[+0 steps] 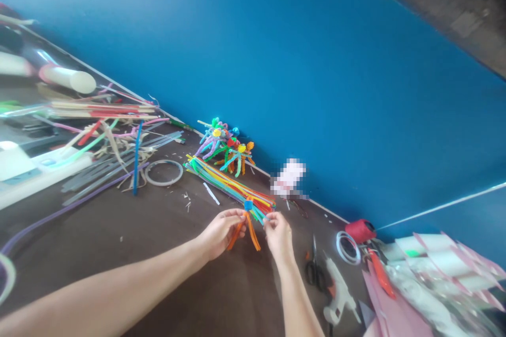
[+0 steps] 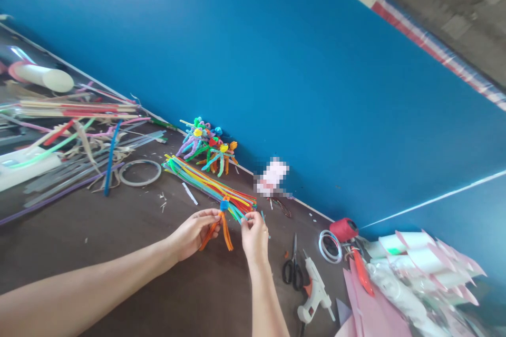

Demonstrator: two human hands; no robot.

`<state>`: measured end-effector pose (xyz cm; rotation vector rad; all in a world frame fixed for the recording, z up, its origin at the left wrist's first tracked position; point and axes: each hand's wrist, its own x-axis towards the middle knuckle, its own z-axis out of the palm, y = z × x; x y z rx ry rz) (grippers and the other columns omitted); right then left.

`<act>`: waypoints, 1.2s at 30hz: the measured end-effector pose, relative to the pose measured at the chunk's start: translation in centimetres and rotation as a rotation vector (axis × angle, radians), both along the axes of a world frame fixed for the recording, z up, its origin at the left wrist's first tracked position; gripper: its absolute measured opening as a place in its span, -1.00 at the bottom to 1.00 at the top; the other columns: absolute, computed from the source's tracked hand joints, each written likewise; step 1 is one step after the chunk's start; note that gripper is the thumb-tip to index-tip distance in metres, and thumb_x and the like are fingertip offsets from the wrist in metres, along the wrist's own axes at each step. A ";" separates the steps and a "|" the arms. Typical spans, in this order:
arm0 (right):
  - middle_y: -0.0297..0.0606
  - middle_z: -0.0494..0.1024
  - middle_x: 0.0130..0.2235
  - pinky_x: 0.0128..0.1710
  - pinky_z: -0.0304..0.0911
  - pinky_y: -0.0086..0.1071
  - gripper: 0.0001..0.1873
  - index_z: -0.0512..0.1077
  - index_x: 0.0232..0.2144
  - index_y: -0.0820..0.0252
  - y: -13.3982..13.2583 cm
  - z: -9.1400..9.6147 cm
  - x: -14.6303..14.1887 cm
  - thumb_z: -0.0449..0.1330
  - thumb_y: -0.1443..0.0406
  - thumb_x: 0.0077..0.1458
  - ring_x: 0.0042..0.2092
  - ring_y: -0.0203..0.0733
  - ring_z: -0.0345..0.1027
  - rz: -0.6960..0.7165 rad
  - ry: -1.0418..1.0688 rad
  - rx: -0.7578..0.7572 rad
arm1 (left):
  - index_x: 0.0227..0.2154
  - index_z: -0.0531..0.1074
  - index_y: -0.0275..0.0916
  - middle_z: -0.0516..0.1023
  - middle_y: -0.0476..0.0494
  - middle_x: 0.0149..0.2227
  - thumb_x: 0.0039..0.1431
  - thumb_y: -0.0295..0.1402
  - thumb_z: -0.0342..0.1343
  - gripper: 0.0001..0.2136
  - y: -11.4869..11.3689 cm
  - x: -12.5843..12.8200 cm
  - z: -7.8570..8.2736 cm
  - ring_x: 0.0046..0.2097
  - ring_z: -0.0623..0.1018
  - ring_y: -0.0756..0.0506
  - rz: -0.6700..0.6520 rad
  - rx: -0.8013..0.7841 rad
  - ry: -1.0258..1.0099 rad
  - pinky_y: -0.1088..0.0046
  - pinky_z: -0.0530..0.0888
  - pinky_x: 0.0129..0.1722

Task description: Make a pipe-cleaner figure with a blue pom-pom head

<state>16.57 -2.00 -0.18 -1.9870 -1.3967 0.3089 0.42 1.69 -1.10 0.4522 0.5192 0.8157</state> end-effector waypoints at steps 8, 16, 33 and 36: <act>-0.30 0.49 -0.57 -0.47 0.19 -0.42 -0.87 0.40 -0.55 0.16 0.0 1.0 -0.4 0.09 0.26 -0.09 -0.50 -0.18 0.37 0.052 -0.056 0.009 | -0.50 0.37 -0.34 0.40 -0.02 -0.59 -0.13 -0.52 0.14 -0.92 0.0 0.0 -0.1 -0.55 0.40 0.07 0.005 -0.004 0.002 0.59 0.34 -0.55; -0.16 0.47 -0.35 -0.30 0.22 -0.38 -0.73 0.39 -0.27 0.24 1.7 1.7 -0.2 0.04 0.27 -0.04 -0.32 -0.17 0.36 0.024 -0.145 0.131 | -0.51 0.37 -0.33 0.39 0.00 -0.60 -0.14 -0.45 0.20 -0.88 -0.1 0.0 -0.1 -0.57 0.39 0.10 0.001 0.010 -0.002 0.62 0.31 -0.57; -0.25 0.53 -0.47 -0.38 0.21 -0.39 -0.81 0.44 -0.47 0.17 1.6 1.3 -0.6 0.06 0.23 -0.09 -0.40 -0.15 0.39 0.040 -0.159 0.013 | -0.51 0.37 -0.33 0.40 -0.01 -0.60 -0.14 -0.47 0.18 -0.90 0.0 0.0 -0.1 -0.56 0.39 0.08 0.001 0.009 -0.017 0.60 0.31 -0.57; -0.26 0.53 -0.47 -0.39 0.20 -0.40 -0.78 0.45 -0.46 0.16 1.4 1.5 -0.7 0.03 0.21 -0.05 -0.41 -0.17 0.39 0.056 -0.158 0.011 | -0.51 0.38 -0.33 0.40 -0.01 -0.59 -0.14 -0.47 0.17 -0.91 0.0 0.0 -0.1 -0.56 0.39 0.08 -0.003 0.011 -0.012 0.60 0.31 -0.56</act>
